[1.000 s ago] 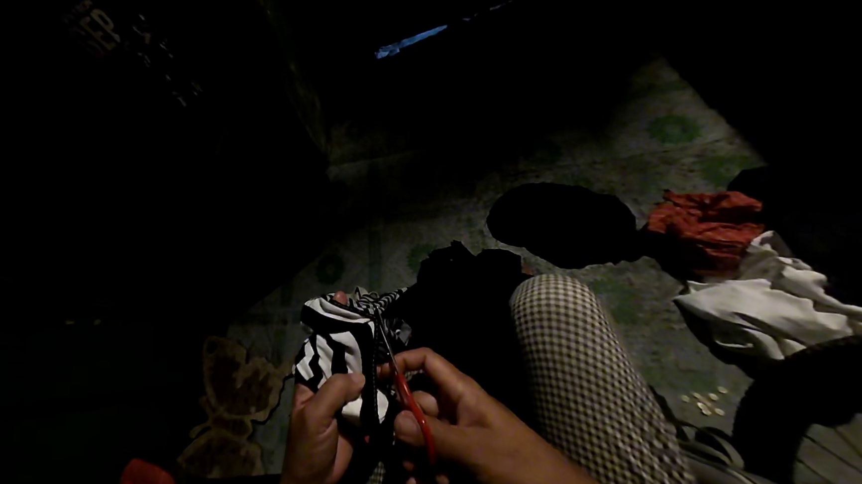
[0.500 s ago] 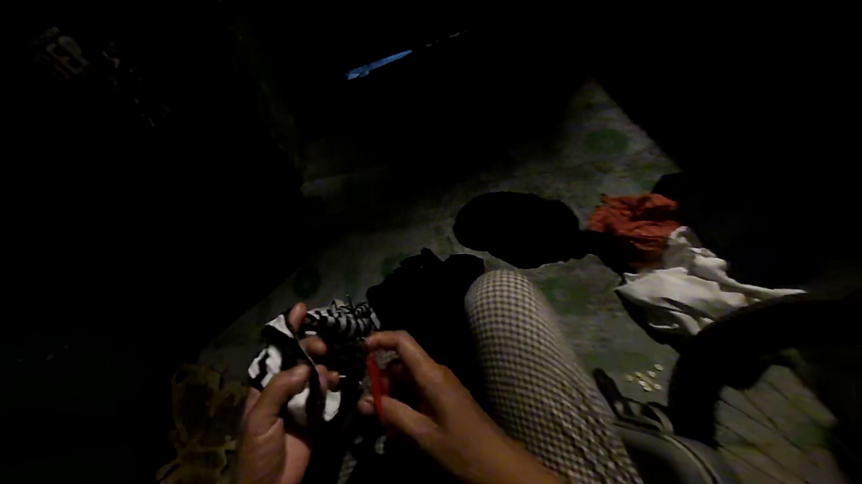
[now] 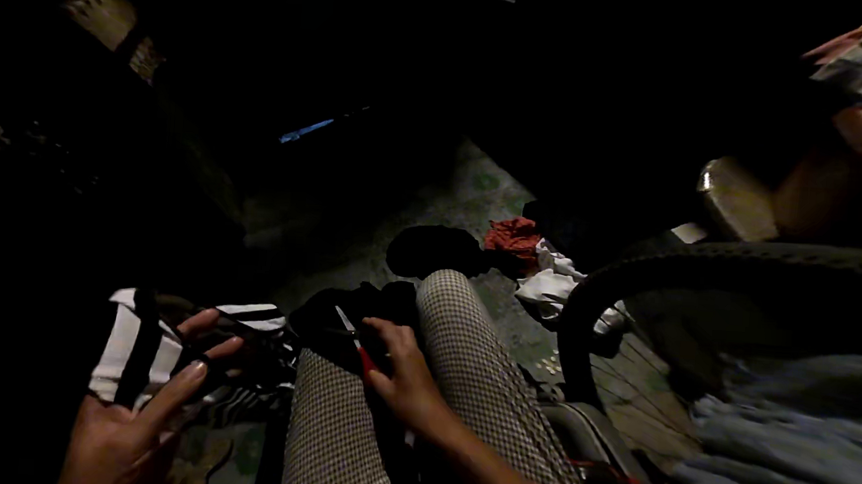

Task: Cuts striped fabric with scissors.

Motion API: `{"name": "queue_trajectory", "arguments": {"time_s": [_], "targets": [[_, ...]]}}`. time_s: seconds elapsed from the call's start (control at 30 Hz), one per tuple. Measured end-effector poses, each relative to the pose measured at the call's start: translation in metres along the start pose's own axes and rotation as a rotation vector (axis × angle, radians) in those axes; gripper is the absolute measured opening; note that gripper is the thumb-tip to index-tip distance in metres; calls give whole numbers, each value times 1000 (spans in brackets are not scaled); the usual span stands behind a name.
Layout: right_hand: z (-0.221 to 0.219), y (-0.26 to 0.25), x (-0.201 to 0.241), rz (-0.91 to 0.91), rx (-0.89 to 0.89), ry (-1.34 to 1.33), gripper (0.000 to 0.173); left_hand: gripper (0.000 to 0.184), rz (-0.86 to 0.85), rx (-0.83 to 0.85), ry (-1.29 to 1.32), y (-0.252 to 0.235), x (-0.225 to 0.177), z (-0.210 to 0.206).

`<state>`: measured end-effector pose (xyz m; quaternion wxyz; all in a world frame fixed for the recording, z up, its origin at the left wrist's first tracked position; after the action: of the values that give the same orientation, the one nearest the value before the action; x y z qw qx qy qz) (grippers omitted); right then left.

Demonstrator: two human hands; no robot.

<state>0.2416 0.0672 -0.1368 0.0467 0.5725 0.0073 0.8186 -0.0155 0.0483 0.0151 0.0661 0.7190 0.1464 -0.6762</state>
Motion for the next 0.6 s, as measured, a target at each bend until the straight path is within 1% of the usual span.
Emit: {"name": "queue_trajectory", "arguments": {"time_s": [0.07,0.1,0.17,0.23,0.27,0.37,0.43,0.5,0.6], "targets": [[-4,-11,-15,-136,88,-130,67,60,-55,109,-63,-11,-12,-4],[-4,-13,-16,-172,112,-182,68,59,-80,153,-118,-17,-19,-6],[-3,-16,-13,-235,115,-296,66,51,-121,207,-242,-28,-34,-12],[2,-19,-4,-313,112,-454,61,39,-148,196,-369,-41,-51,-13],[5,-22,2,-346,112,-531,59,33,-133,166,-396,-49,-59,-12],[22,-40,28,-381,83,-621,56,21,-25,80,-340,-74,-69,-4],[38,-59,58,-310,86,-684,53,18,-22,48,-267,-87,-76,0],[52,-89,93,-153,127,-775,49,19,-51,14,-236,-98,-86,5],[73,-116,162,119,231,-751,23,19,-99,-46,-240,-108,-103,10]]}}
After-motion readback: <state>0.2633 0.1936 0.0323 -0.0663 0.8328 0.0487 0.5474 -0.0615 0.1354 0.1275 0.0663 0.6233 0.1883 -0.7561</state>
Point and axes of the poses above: each hand's wrist, its own y-axis away from the middle knuckle, its own z-axis out of the back of the hand, x = y × z, the point moved 10 cm from there along -y, towards the middle knuckle, and after that the axes turned 11 degrees about -x, right-handed, at the moved point
